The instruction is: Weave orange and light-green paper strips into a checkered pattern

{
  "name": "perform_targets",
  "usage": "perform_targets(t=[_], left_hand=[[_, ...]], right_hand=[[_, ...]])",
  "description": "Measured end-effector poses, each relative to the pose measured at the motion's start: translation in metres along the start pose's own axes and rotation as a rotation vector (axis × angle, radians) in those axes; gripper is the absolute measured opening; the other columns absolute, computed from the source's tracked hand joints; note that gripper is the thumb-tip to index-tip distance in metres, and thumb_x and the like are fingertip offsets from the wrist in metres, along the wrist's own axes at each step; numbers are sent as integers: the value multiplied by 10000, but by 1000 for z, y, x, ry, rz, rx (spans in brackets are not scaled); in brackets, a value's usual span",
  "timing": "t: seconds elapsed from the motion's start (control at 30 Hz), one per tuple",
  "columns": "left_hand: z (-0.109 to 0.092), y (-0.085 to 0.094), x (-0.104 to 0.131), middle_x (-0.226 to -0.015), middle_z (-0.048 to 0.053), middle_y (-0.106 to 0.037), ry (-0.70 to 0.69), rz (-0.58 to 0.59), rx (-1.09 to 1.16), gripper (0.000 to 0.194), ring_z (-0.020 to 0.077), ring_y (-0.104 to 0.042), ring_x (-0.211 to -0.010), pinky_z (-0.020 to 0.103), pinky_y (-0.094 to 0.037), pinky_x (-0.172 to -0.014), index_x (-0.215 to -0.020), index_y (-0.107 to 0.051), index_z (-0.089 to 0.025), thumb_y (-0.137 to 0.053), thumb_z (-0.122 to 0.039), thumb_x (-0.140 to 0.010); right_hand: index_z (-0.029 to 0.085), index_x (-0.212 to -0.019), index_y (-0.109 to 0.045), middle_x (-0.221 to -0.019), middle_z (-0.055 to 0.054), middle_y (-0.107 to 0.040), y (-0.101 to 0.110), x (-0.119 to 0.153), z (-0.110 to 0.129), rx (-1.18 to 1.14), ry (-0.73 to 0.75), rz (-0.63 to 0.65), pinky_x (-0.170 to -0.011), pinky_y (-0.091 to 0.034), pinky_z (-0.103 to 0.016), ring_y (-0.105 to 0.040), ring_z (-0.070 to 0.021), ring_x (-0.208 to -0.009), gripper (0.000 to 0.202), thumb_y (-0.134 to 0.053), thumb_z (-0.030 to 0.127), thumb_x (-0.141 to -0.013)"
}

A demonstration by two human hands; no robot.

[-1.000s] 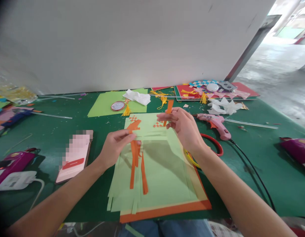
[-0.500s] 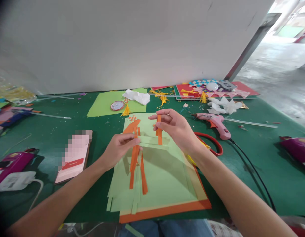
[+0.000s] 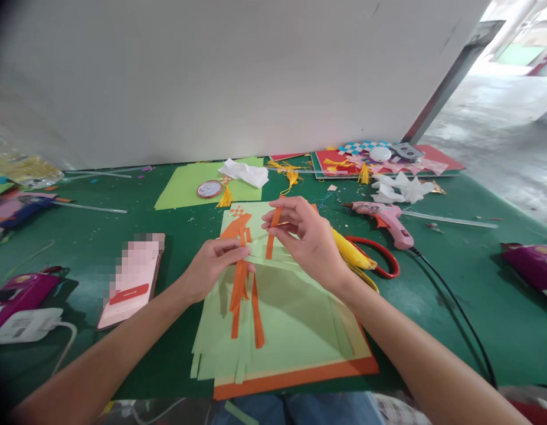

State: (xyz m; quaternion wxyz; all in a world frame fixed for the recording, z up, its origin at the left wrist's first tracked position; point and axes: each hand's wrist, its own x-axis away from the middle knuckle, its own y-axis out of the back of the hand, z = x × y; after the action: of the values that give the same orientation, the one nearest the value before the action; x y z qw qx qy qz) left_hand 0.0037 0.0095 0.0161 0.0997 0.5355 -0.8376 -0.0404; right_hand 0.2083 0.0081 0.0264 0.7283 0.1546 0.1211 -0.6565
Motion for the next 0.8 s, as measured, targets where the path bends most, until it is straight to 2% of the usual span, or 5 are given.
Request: perform_targets(t=[0.17,0.3,0.43,0.6,0.8], left_hand=[[2,1,0,-683,10,-723,28,32,15,274,164,-554,-678,288,-345,-696,-683,-615,-189,-603,-383,-876],[2,1,-1,-687,6,-725,20,26,15,264,158,-539,-680,284,-347,-708,-690,-620,-190,-603,-375,-879],[-1,1,-1,-669,1,-716,6,12,7,276,150,-528,-662,274,-356,-701,-666,-609,-191,-607,-371,-875],[-1,1,-1,-672,11,-717,-2,-5,-20,279,146,-522,-615,267,-359,-612,-661,-618,-192,-623,-393,-854],[3,-1,-1,-668,25,-700,0,-22,-5,249,202,-647,-661,269,-408,-568,-661,-633,-196,-710,-410,-761]], right_hand=[[249,-1113,-561,-966,-19,-687,0,2,1,110,109,-54,-851,-570,-368,-683,-169,-919,280,-613,121,-870],[249,-1120,-569,-971,-20,-687,3,1,2,154,123,-54,-874,-568,-378,-684,-169,-920,272,-604,132,-877],[242,-1105,-570,-946,-26,-689,4,-1,3,112,55,-37,-843,-572,-384,-690,-185,-907,259,-636,180,-863],[215,-1072,-585,-931,-38,-697,6,-6,0,-4,-95,-28,-821,-569,-379,-701,-192,-872,289,-705,235,-809],[189,-1013,-622,-914,-47,-711,10,-9,-10,-112,-239,-30,-841,-556,-386,-704,-203,-870,323,-773,276,-741]])
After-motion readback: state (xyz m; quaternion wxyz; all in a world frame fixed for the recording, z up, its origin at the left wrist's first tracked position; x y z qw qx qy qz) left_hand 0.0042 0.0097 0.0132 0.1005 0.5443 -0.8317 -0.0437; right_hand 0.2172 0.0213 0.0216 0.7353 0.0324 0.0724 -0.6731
